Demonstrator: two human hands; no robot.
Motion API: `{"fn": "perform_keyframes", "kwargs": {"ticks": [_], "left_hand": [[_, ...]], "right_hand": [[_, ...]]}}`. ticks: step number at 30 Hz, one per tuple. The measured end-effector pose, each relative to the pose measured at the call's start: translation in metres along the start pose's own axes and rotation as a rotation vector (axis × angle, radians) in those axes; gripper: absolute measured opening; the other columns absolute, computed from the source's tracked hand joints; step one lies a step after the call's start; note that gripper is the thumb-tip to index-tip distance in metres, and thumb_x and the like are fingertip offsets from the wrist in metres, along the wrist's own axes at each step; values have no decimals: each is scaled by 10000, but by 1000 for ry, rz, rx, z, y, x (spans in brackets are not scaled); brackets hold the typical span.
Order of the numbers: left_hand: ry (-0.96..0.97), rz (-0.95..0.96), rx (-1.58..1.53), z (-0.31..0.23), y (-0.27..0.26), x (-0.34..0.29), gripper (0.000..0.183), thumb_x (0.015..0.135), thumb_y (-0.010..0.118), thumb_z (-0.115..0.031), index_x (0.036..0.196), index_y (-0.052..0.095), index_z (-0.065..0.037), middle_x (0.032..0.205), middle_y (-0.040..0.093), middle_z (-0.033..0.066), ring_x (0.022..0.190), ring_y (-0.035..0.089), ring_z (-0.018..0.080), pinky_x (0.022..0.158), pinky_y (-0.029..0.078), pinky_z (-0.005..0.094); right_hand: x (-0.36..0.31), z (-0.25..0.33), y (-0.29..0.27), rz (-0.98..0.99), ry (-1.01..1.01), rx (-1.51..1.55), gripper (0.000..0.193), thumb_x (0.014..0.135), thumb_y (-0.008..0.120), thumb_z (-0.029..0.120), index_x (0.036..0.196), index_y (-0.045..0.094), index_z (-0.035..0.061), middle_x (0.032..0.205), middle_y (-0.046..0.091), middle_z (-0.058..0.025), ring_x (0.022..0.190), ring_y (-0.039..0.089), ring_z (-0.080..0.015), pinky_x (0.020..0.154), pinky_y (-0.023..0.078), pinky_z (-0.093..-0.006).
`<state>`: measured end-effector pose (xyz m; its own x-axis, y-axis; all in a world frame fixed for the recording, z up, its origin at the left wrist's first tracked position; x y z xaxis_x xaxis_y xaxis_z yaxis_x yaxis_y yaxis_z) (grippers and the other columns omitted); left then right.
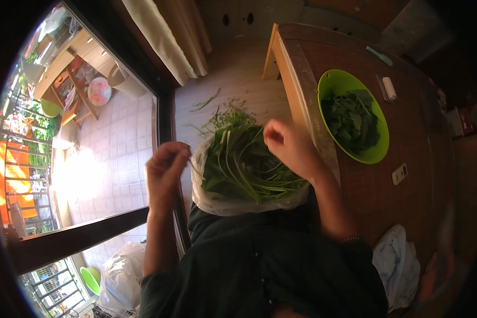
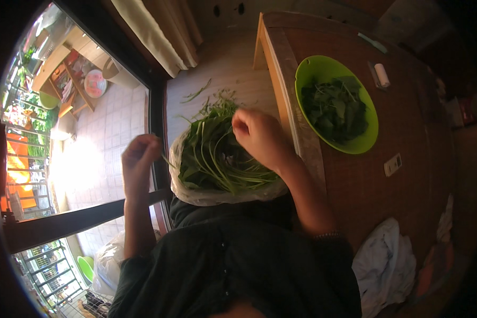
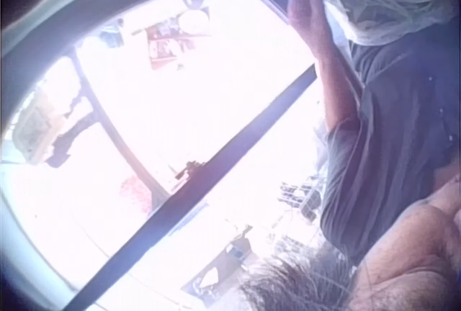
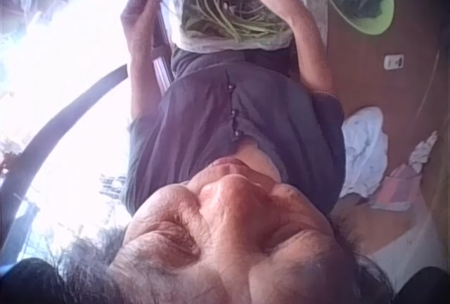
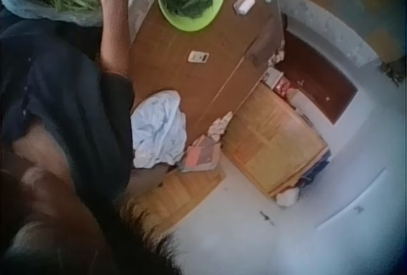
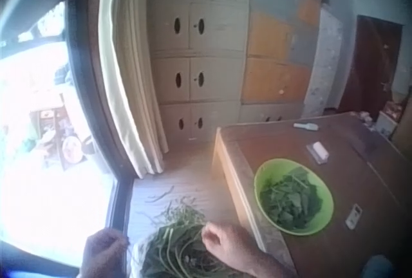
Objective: The recorder is picking leaves and stems from a bag of greens and placing them into a green bowl.
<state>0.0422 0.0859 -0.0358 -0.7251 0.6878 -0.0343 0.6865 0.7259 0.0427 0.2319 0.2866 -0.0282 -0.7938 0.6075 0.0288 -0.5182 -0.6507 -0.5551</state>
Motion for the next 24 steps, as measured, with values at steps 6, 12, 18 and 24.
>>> {"fn": "perform_keyframes", "kwargs": {"ticks": [6,12,18,24], "left_hand": [[-121,179,-107,14,48,-15,83,884,679,-8,966,667,-3,869,674,1,763,597,46,712,473,184],[-137,200,-87,13,53,-14,96,883,680,-9,976,660,1,851,675,7,771,603,46,716,480,186],[-126,224,-50,15,71,-10,120,894,675,-34,1005,655,8,880,680,31,824,626,78,759,491,210],[-163,201,-86,15,73,-16,261,928,668,-157,1123,642,16,964,701,74,871,631,103,793,499,237]], "right_hand": [[13,36,-18,-393,-283,60,282,847,626,-19,1125,597,20,1158,579,-128,1037,593,-230,885,491,-313],[-28,15,42,92,-68,298,176,940,613,96,1098,628,19,1039,636,-65,927,615,-132,791,500,-285],[-63,6,68,270,78,451,153,939,632,159,957,639,7,768,659,-90,708,629,-141,669,493,-315],[-66,-23,20,118,164,616,136,961,581,119,1028,636,14,843,636,-35,763,589,-89,699,485,-264]]}}
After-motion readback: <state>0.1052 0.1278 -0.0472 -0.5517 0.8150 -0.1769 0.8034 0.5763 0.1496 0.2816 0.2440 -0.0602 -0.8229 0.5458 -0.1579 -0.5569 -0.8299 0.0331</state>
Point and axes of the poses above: each hand's wrist, its own x-axis towards the middle knuckle, its own y-axis out of the palm, z = x × y, the point moved 8 cm from there along x, towards the middle knuckle
